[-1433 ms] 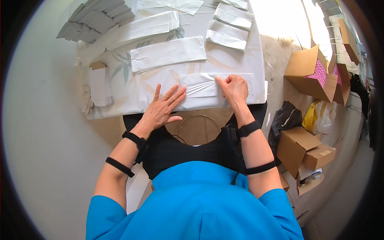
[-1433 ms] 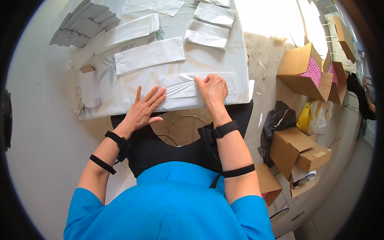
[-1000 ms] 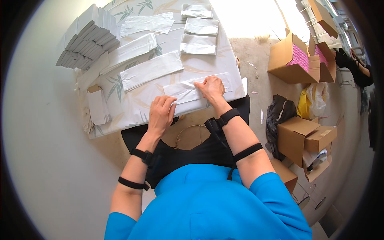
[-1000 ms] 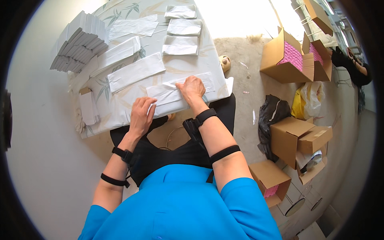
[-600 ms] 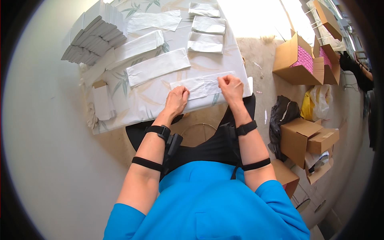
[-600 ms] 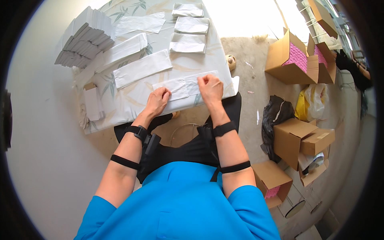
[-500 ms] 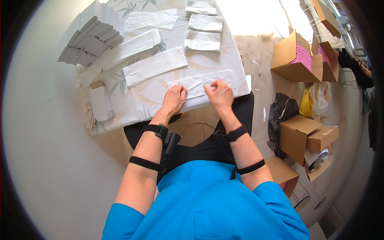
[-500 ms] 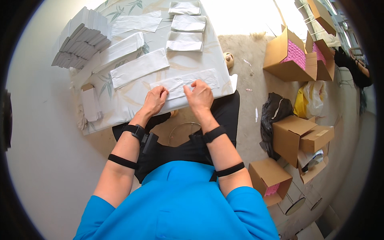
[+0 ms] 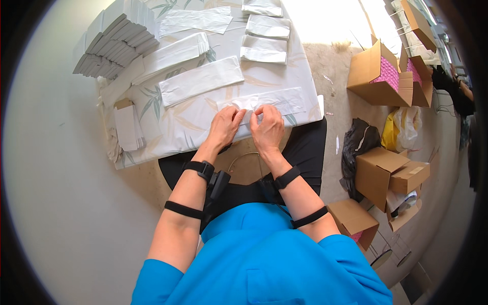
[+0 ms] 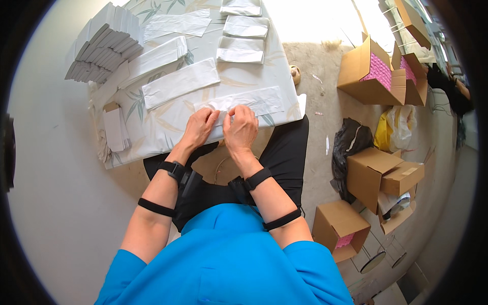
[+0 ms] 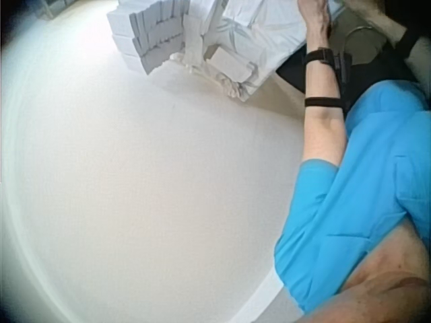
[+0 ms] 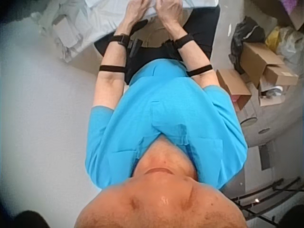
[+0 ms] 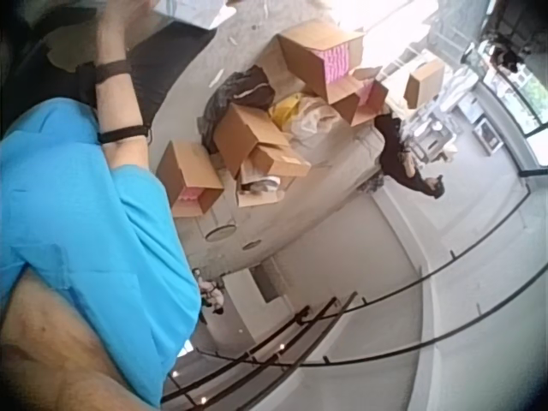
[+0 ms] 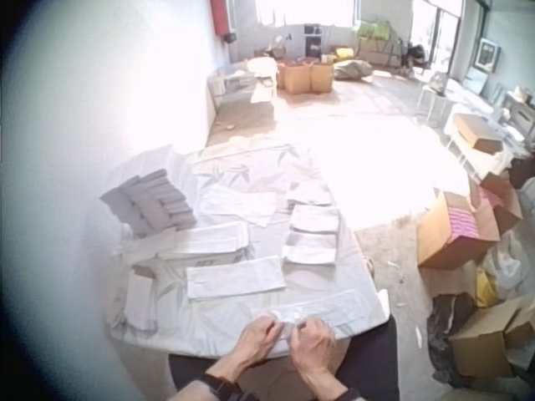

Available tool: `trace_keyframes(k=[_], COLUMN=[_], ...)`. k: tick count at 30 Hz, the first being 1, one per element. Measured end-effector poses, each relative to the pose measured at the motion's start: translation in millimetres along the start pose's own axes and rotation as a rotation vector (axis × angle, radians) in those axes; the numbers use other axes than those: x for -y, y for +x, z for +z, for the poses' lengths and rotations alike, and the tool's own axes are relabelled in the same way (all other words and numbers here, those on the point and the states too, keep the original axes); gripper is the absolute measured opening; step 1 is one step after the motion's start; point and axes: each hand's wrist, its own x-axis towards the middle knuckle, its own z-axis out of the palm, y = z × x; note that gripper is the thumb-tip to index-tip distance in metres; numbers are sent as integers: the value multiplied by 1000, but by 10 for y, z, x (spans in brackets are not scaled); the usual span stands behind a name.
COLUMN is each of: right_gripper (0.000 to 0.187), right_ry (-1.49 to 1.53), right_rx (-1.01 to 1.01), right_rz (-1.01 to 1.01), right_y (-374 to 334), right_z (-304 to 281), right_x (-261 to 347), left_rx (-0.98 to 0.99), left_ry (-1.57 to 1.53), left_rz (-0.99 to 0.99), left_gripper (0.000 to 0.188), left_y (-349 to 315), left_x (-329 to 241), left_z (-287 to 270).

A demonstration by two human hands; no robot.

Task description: Folding white rectangular pads and organizing them in stacks on a work table.

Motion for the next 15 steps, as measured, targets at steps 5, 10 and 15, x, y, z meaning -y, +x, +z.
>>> trace_keyframes(k=[5,10,15], right_gripper=[10,6,11], right_ry=[94,43,190], right_rx=[116,111,167], right_rz=[-50,-365,-520], right_y=[-48,-119,-252], right_z=[-31,11,130], right_x=[136,375,553], left_rx=[-212,-358,-424], left_ry=[-327,-727,-1050], left_rz=[-129,-305,-598], left_gripper=[38,55,52], left_y=[-205,-404,-479], left_x=[-108,-237,-80], left_z=[-100,-201,-322])
